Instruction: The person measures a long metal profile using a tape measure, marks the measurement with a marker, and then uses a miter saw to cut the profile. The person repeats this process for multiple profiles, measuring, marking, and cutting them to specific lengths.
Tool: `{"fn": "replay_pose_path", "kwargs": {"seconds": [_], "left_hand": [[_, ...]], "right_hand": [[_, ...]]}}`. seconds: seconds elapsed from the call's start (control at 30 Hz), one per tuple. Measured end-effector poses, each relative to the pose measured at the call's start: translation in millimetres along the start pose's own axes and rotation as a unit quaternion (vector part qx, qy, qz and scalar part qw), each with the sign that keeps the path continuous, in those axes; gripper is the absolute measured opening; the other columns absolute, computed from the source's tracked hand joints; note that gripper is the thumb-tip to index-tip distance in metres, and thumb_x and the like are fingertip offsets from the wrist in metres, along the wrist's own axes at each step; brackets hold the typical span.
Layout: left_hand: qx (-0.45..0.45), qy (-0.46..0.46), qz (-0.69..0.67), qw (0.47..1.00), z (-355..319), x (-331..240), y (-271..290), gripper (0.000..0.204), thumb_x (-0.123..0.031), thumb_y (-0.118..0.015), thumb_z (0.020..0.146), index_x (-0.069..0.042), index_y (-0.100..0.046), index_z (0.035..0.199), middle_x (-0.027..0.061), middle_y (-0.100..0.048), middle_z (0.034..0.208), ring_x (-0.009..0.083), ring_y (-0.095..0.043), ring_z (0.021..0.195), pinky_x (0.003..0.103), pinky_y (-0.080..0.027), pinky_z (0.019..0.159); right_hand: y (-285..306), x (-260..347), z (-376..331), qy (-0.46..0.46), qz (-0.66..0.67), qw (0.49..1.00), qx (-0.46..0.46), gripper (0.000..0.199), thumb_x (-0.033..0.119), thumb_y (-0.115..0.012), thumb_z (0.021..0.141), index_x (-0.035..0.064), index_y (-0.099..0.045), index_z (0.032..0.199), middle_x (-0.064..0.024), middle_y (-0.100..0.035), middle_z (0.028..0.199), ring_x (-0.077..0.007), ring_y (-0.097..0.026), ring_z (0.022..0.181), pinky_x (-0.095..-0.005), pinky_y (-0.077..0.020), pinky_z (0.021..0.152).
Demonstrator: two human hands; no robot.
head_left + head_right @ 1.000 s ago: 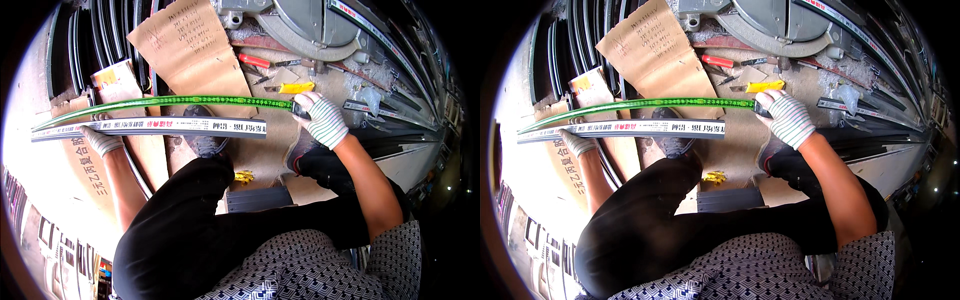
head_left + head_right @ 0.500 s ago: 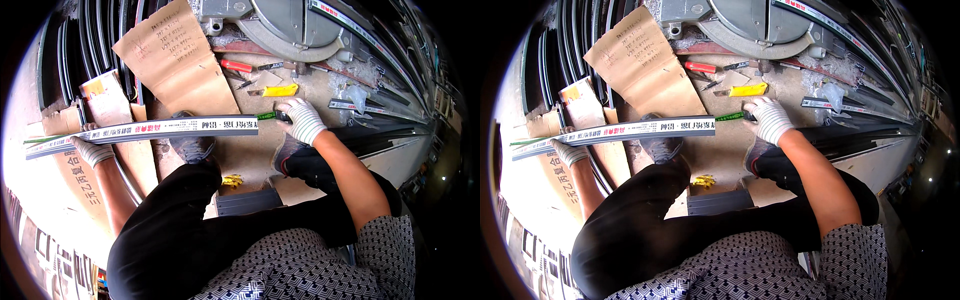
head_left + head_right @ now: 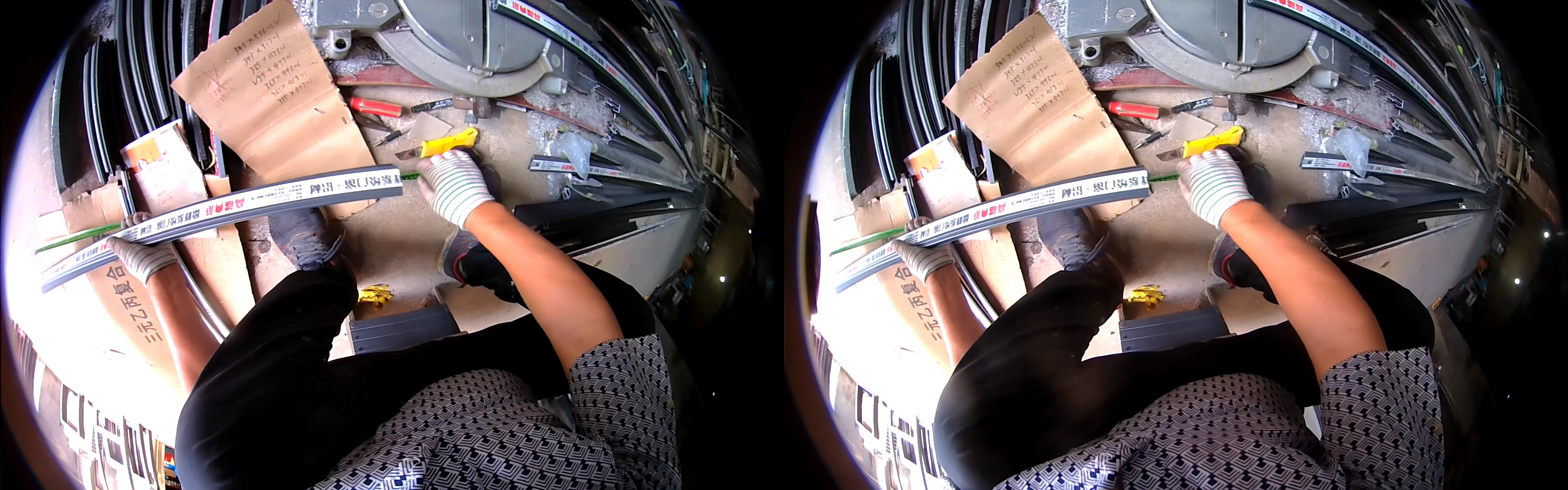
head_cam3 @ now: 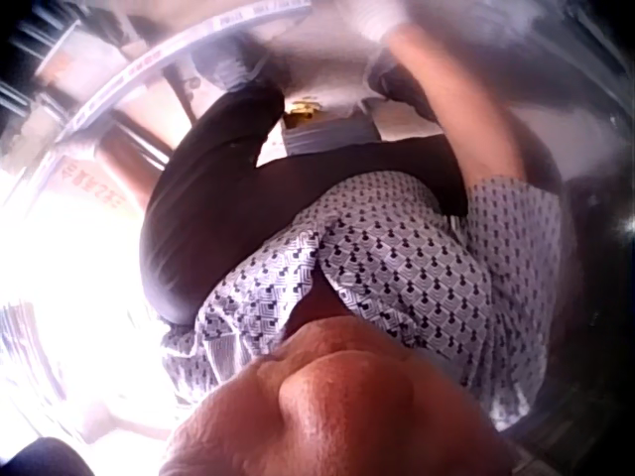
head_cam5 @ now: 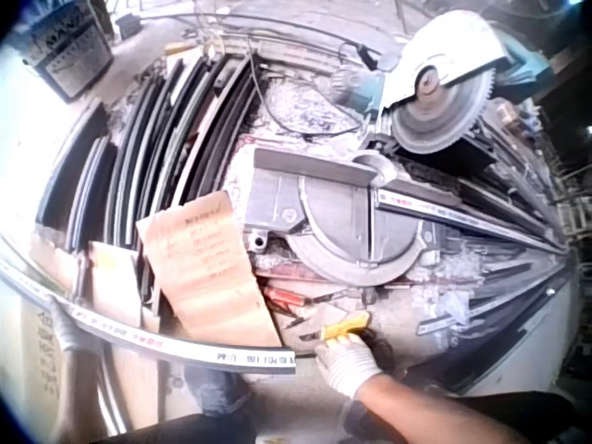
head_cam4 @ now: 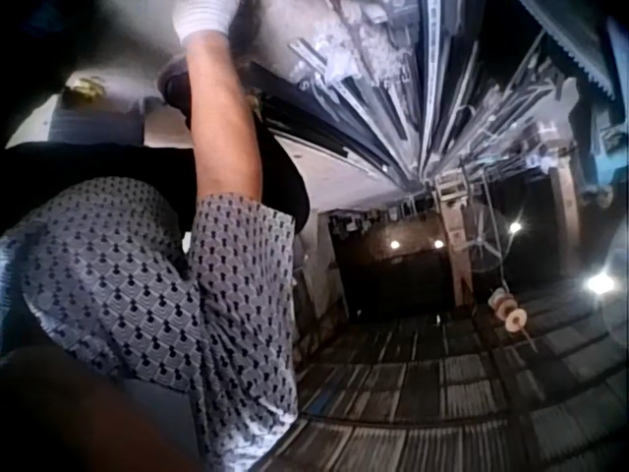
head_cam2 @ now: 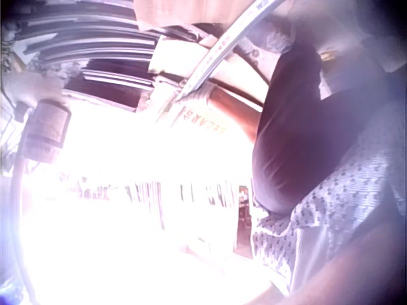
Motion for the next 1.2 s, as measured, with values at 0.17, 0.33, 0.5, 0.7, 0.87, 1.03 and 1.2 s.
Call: {"fn": "replay_pose_path", "kwargs": {"seconds": [0.17,0.33,0.5,0.7,0.87,1.03,1.2], "left_hand": [[0.005,0.029,-0.001,1.0,9.7,0.7,5.0,0.059,-0.063,-0.035,0.106,-0.011,-0.047,0.08,0.0056,-0.05,0.07,0.024,-0.052,0.065,0.036,-0.05,0.066],[0.028,0.021,0.004,0.999,8.7,-6.8,5.1,0.061,-0.065,-0.034,0.106,-0.01,-0.049,0.083,0.0083,-0.055,0.074,0.0257,-0.057,0.07,0.038,-0.053,0.071],[0.052,0.016,-0.02,0.998,26.4,-6.1,12.9,0.064,-0.064,-0.031,0.107,-0.008,-0.051,0.086,0.0099,-0.055,0.077,0.0265,-0.056,0.072,0.039,-0.052,0.071],[0.037,0.019,0.02,0.999,7.8,1.7,-5.7,0.064,-0.064,-0.029,0.107,-0.007,-0.052,0.087,0.0095,-0.053,0.077,0.0255,-0.055,0.073,0.037,-0.051,0.071],[0.04,0.025,0.028,0.998,2.0,8.2,-9.1,0.065,-0.064,-0.028,0.107,-0.006,-0.052,0.09,0.0104,-0.054,0.079,0.0256,-0.054,0.073,0.037,-0.051,0.072],[-0.004,0.018,0.054,0.998,-6.4,1.9,-2.2,0.072,-0.066,-0.028,0.106,-0.001,-0.057,0.097,0.0129,-0.059,0.085,0.027,-0.057,0.078,0.037,-0.052,0.078],[-0.044,0.013,0.078,0.996,-32.5,7.2,-15.6,0.07,-0.07,-0.036,0.103,-0.004,-0.06,0.102,0.0097,-0.063,0.089,0.0243,-0.06,0.078,0.037,-0.054,0.077]], "right_hand": [[-11.7,13.4,-11.8,0.038,-0.022,0.999,0.01,0.024,0.029,-0.063,0.095,0.0075,-0.071,0.101,-0.0147,-0.07,0.098,-0.0333,-0.067,0.096,-0.0453,-0.0517,0.09],[-1.4,-24.0,-3.0,-0.126,0.205,0.967,-0.084,0.026,0.031,-0.064,0.094,0.0081,-0.071,0.102,-0.0196,-0.072,0.098,-0.038,-0.07,0.092,-0.046,-0.0556,0.085],[-24.1,-92.8,-1.4,-0.324,0.404,0.84,-0.163,0.031,0.03,-0.064,0.096,0.0021,-0.073,0.106,-0.0196,-0.076,0.098,-0.0329,-0.073,0.087,-0.0399,-0.0563,0.084],[-41.6,-159.3,-26.1,-0.449,0.587,0.617,-0.273,0.019,0.021,-0.07,0.098,0.0032,-0.069,0.107,-0.0051,-0.068,0.079,-0.0125,-0.059,0.055,-0.0293,-0.046,0.046],[-56.5,-231.2,-46.9,-0.539,0.625,0.472,-0.309,0.018,0.025,-0.076,0.094,0.0141,-0.07,0.107,-0.001,-0.068,0.079,-0.0151,-0.06,0.057,-0.031,-0.0465,0.047],[-63.4,-264.8,-18.7,-0.53,0.633,0.505,-0.252,0.016,0.035,-0.067,0.1,0.019,-0.069,0.098,0.0011,-0.069,0.083,-0.0149,-0.058,0.06,-0.0335,-0.0447,0.05],[-107.6,-301.4,-0.2,-0.501,0.697,0.466,-0.213,0.011,0.035,-0.059,0.103,0.0249,-0.064,0.101,0.0071,-0.065,0.086,-0.0092,-0.058,0.074,-0.0317,-0.0467,0.066]]}}
Point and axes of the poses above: each hand's wrist, its own z-axis towards the middle knuckle, its own y-axis out of the back of the hand, x = y × z, the point moved 10 cm from there along z, towards the middle knuckle
